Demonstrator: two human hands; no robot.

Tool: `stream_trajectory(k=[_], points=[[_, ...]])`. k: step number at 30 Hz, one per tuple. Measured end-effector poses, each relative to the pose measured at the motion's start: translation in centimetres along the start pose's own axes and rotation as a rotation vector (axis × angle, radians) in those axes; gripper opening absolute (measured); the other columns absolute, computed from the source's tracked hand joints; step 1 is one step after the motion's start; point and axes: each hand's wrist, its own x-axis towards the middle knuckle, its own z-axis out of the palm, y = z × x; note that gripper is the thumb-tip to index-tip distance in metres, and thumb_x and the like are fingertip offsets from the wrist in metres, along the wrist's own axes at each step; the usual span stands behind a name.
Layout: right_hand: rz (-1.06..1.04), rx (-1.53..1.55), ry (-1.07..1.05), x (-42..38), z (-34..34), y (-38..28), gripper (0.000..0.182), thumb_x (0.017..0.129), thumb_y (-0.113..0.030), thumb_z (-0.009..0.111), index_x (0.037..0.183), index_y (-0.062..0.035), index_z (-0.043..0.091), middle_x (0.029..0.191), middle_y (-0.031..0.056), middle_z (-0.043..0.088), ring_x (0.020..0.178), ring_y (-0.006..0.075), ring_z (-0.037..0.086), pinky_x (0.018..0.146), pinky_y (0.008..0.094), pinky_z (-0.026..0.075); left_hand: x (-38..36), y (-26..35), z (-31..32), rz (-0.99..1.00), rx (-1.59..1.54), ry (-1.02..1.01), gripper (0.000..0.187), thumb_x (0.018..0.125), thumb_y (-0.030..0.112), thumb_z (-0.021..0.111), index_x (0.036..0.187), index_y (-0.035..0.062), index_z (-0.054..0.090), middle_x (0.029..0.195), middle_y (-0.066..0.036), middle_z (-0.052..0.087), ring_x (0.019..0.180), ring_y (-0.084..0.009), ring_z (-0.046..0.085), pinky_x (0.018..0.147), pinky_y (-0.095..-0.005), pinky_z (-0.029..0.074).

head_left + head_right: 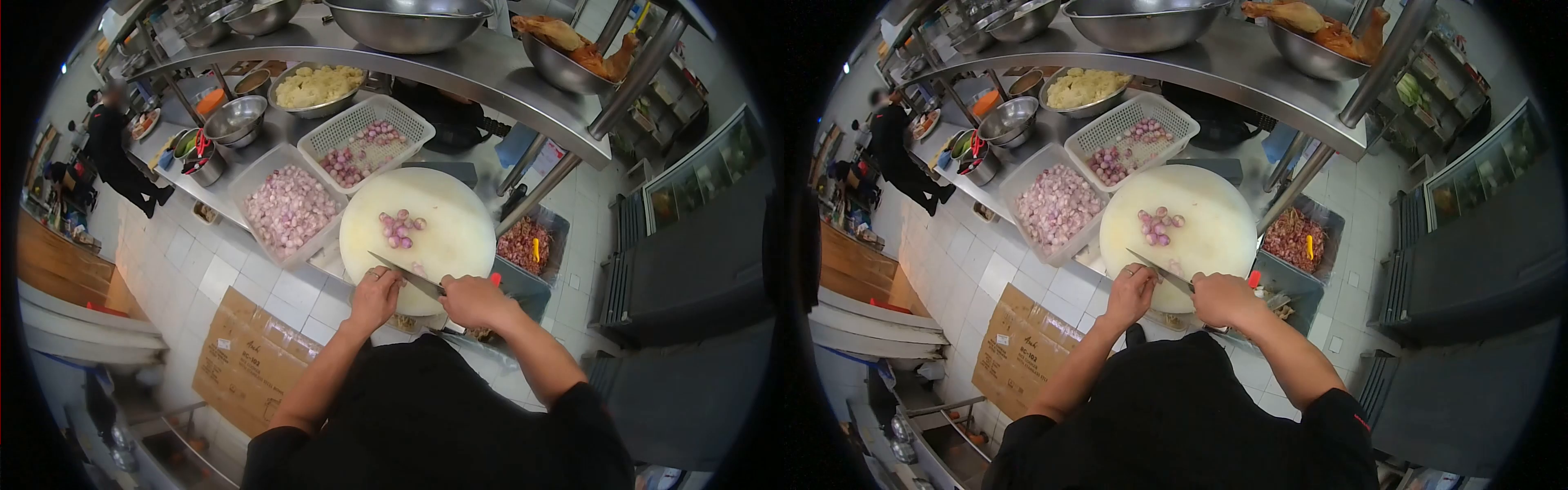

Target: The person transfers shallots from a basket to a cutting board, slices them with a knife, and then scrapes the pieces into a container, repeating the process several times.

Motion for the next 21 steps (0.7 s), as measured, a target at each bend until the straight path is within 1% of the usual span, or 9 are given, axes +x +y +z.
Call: stream_trajectory(k=[3, 6, 9, 12, 15, 18, 21], points=[[-0.002, -0.011, 0.019, -1.3, -1.3, -1.0, 0.035, 0.104, -0.028, 0.056, 0.120, 0.0026, 0.064, 0.106, 0.0251, 0.075, 0.102, 0.0425, 0.073, 0.089, 0.0527, 0.056, -0.4, -0.1, 0.1, -0.014, 0.004, 0.012, 0.012, 0.087, -0.002, 0.070, 0.097, 0.0045, 0.070, 0.094, -0.013, 0.068, 0.092, -0.0353, 0.067, 0.079, -0.0452, 0.055], [0.003, 0.022, -0.018, 0.0, 0.2, -0.3, 0.035, 0.105, -0.028, 0.055, 0.121, 0.0026, 0.063, 0.107, 0.0247, 0.075, 0.103, 0.0422, 0.073, 0.089, 0.0523, 0.056, -0.6, -0.2, 0.5, 0.005, 0.010, 0.058, 0.013, 0.087, -0.002, 0.071, 0.098, 0.0053, 0.070, 0.094, -0.013, 0.068, 0.093, -0.0352, 0.067, 0.079, -0.0449, 0.055], [0.000, -0.029, -0.009, -1.5, -1.7, -1.2, 0.035, 0.105, -0.028, 0.055, 0.121, 0.0029, 0.063, 0.107, 0.0249, 0.075, 0.103, 0.0428, 0.073, 0.090, 0.0526, 0.056, -0.9, -0.5, 0.8, 0.012, 0.017, 0.072, 0.014, 0.087, -0.001, 0.071, 0.099, 0.0057, 0.070, 0.095, -0.012, 0.069, 0.093, -0.0352, 0.067, 0.079, -0.0449, 0.055], [-0.002, 0.007, -0.020, 0.3, 0.8, -0.6, 0.036, 0.106, -0.028, 0.054, 0.121, 0.0030, 0.063, 0.108, 0.0250, 0.075, 0.104, 0.0425, 0.073, 0.091, 0.0522, 0.055, -1.4, -0.8, 1.0, 0.025, 0.020, 0.082, 0.014, 0.088, -0.001, 0.071, 0.100, 0.0050, 0.070, 0.096, -0.013, 0.069, 0.093, -0.0354, 0.067, 0.079, -0.0451, 0.055], [0.010, -0.036, -0.031, -1.4, -1.6, -1.4, 0.036, 0.106, -0.028, 0.055, 0.121, 0.0034, 0.063, 0.109, 0.0259, 0.074, 0.105, 0.0428, 0.072, 0.092, 0.0527, 0.055, -1.4, -0.9, 1.1, 0.041, 0.032, 0.099, 0.014, 0.087, -0.001, 0.072, 0.100, 0.0039, 0.069, 0.097, -0.013, 0.069, 0.093, -0.0359, 0.067, 0.079, -0.0456, 0.055], [-0.004, 0.021, -0.008, -0.8, -0.5, -1.3, 0.036, 0.106, -0.028, 0.054, 0.122, 0.0033, 0.063, 0.110, 0.0258, 0.074, 0.106, 0.0425, 0.072, 0.093, 0.0528, 0.055, -1.4, -1.1, 1.3, 0.058, 0.038, 0.124, 0.016, 0.087, -0.002, 0.072, 0.101, 0.0028, 0.069, 0.098, -0.014, 0.069, 0.093, -0.0367, 0.067, 0.079, -0.0459, 0.055], [0.009, -0.021, -0.039, -1.0, -1.0, -1.3, 0.036, 0.106, -0.027, 0.054, 0.122, 0.0035, 0.062, 0.110, 0.0262, 0.074, 0.106, 0.0431, 0.072, 0.093, 0.0534, 0.055, -1.3, -1.1, 1.3, 0.075, 0.045, 0.131, 0.017, 0.086, -0.003, 0.072, 0.102, 0.0023, 0.068, 0.099, -0.015, 0.069, 0.092, -0.0372, 0.067, 0.079, -0.0459, 0.055]])
